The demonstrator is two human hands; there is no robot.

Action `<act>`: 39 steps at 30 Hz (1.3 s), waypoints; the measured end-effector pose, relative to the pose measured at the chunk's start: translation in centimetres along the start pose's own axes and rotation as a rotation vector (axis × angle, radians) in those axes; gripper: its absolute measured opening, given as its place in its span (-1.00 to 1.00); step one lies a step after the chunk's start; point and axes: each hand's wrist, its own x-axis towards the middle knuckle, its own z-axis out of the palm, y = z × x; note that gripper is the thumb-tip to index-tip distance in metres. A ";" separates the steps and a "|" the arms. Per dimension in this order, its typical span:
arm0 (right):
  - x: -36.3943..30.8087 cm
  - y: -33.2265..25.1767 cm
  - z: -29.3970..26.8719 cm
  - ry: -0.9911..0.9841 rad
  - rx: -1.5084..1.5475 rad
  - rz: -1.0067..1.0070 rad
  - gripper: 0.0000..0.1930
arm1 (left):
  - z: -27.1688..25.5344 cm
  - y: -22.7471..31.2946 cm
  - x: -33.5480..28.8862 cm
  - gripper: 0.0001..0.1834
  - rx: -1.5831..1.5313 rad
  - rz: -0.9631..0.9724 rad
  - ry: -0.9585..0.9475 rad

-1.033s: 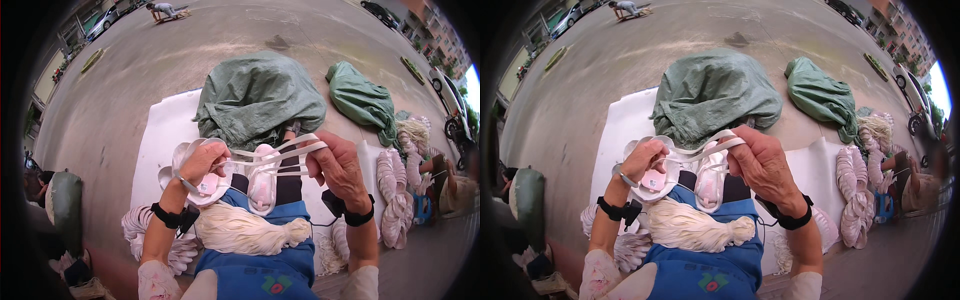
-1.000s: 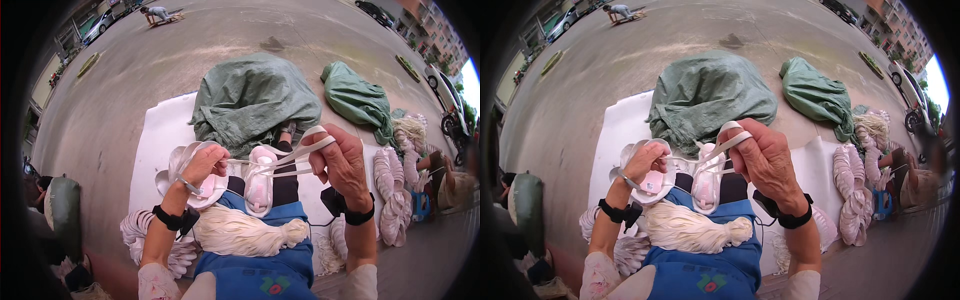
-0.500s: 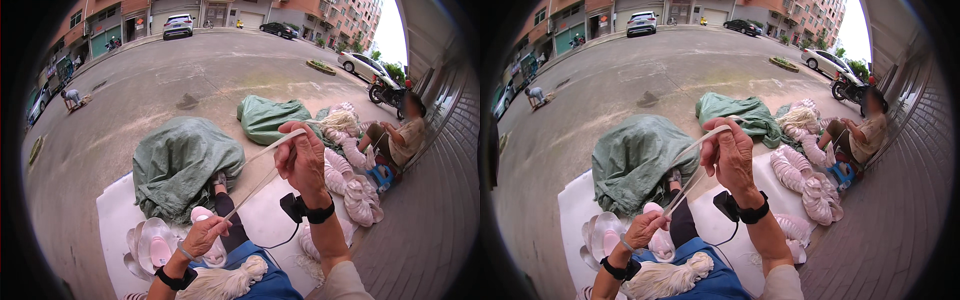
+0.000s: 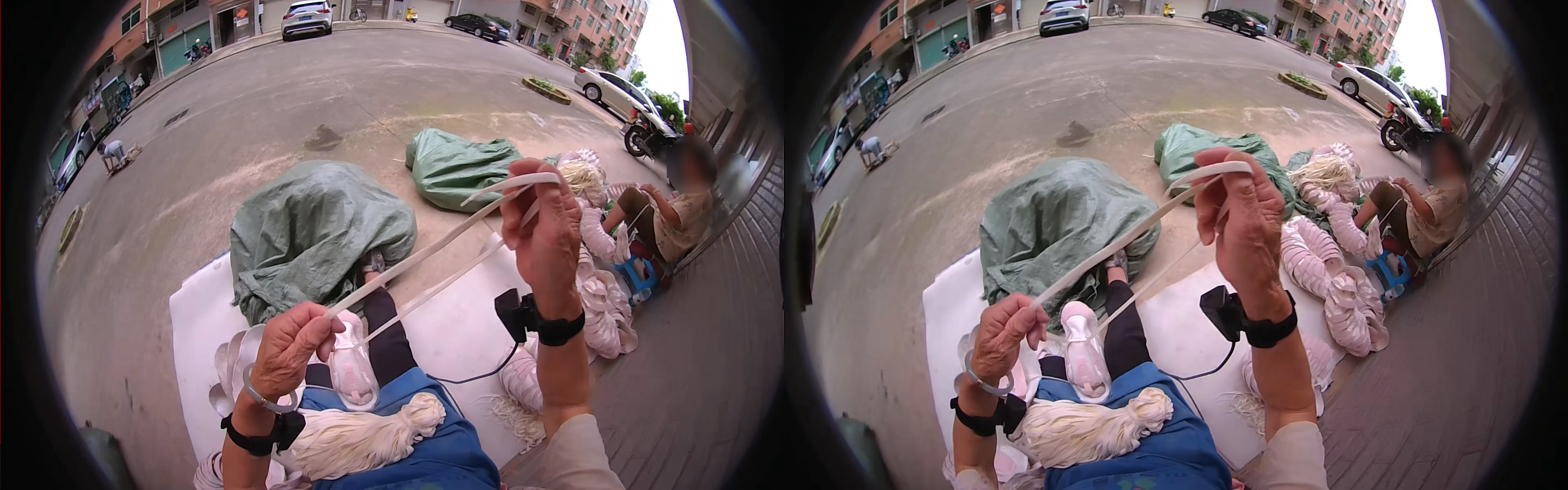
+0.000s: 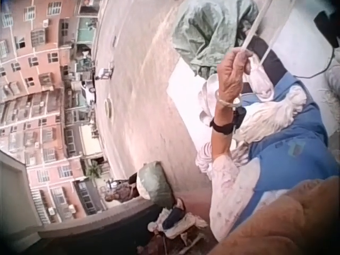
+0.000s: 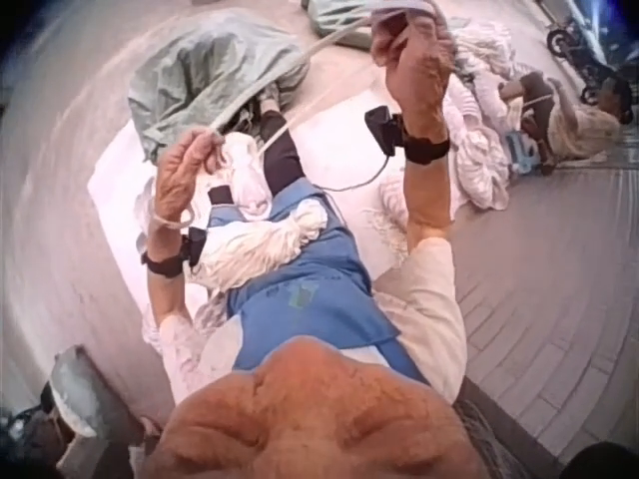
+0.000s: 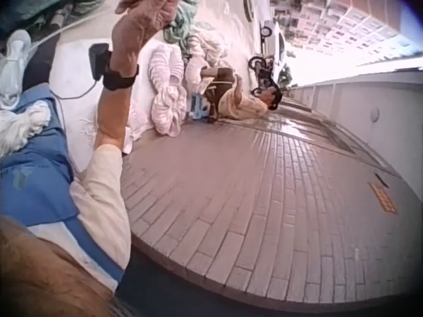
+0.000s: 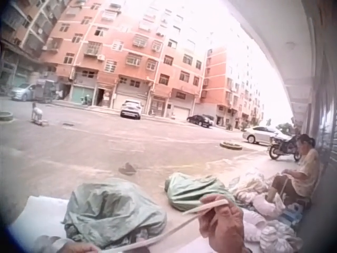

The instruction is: The recorder is threading laces through the eyelets of pink and white sneakers.

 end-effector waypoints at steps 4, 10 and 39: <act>-0.4 0.5 -4.2 0.134 0.108 0.079 -0.69 | -4.2 2.3 -3.0 -0.79 -0.209 0.286 0.369; -7.0 15.8 -4.6 -0.693 -0.865 0.206 -0.71 | -18.9 4.0 -18.4 -0.77 -0.317 0.535 0.700; -18.0 27.1 5.9 -0.897 -1.259 0.113 -0.89 | -6.1 -23.3 0.6 -0.84 0.988 -0.198 0.098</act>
